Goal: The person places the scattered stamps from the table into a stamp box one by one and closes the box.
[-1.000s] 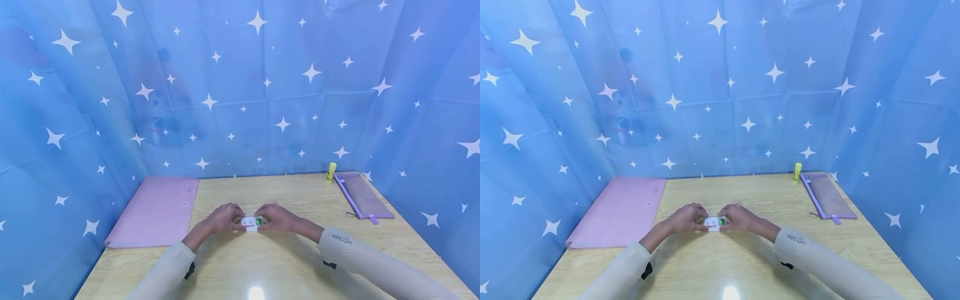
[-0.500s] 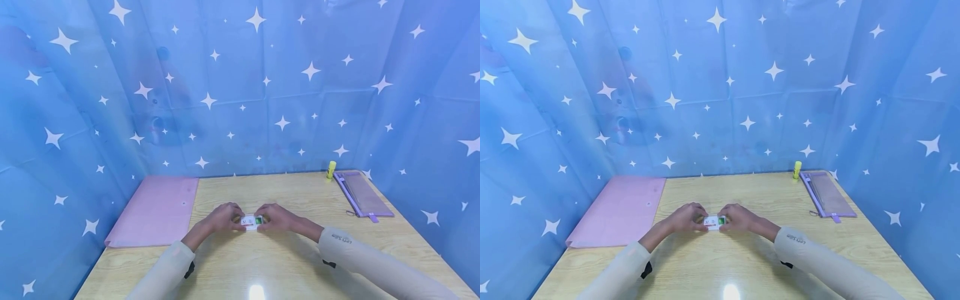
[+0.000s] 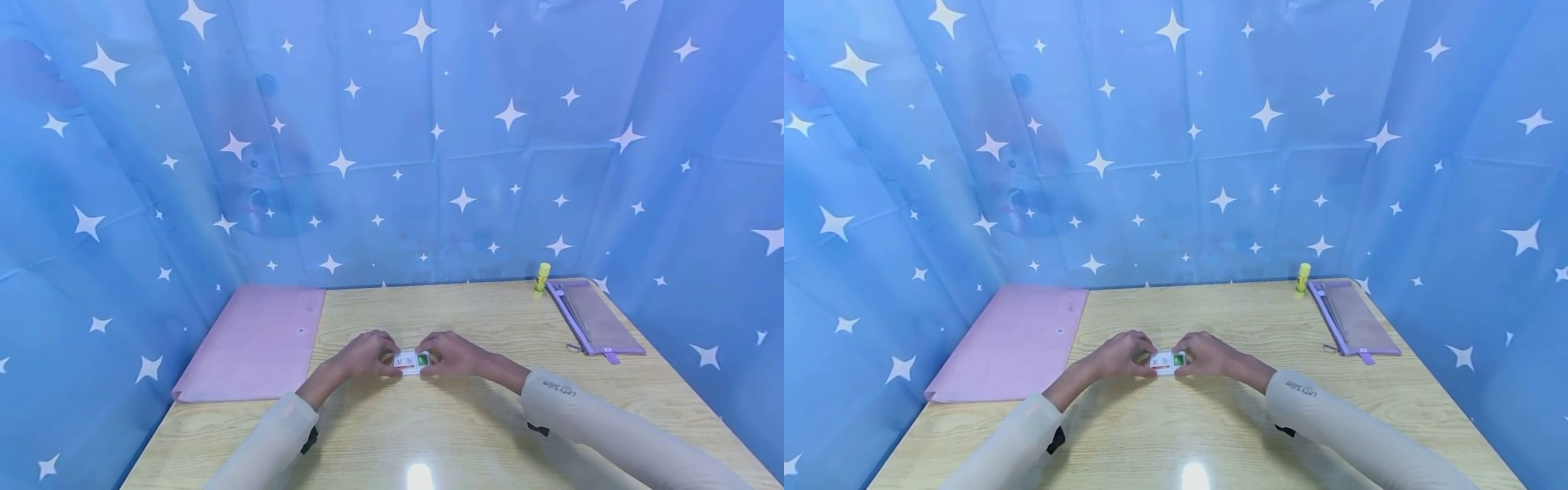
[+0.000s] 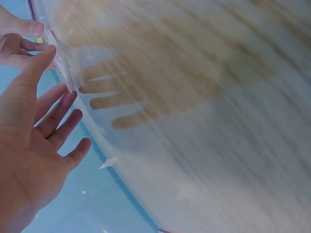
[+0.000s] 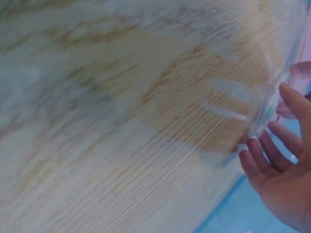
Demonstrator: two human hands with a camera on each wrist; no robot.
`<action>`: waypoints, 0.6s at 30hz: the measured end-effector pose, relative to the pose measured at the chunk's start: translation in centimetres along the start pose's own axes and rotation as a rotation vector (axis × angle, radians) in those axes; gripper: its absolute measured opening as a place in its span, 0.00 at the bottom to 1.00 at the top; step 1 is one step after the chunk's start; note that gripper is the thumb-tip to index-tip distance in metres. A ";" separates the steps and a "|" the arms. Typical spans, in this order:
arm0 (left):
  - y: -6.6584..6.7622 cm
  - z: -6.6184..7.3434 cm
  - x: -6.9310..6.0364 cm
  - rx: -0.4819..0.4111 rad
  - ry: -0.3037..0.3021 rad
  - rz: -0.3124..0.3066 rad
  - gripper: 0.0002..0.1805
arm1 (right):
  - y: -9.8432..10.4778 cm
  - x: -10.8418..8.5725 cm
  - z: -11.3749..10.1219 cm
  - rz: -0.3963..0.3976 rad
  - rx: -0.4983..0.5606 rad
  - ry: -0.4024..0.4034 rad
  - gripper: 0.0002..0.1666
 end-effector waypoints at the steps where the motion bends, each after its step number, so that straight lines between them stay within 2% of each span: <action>1: 0.0 0.0 0.0 0.003 0.000 -0.001 0.26 | 0.0 0.0 0.0 0.000 0.003 -0.003 0.27; 8: -0.1 0.0 -0.1 0.010 -0.007 -0.002 0.27 | -0.4 -0.1 -0.1 0.008 0.006 -0.029 0.28; 18: -0.2 0.2 -0.2 -0.021 0.040 -0.005 0.28 | -0.4 0.0 -0.4 0.021 0.005 -0.040 0.27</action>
Point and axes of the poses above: each hand's wrist, its own x-axis towards the middle knuckle, its own y-axis out of the back of the hand, z = x × y, the point moved 1 cm from there along x, towards the middle knuckle, and after that the axes turned 11 degrees about -z, right-handed, at the moved point
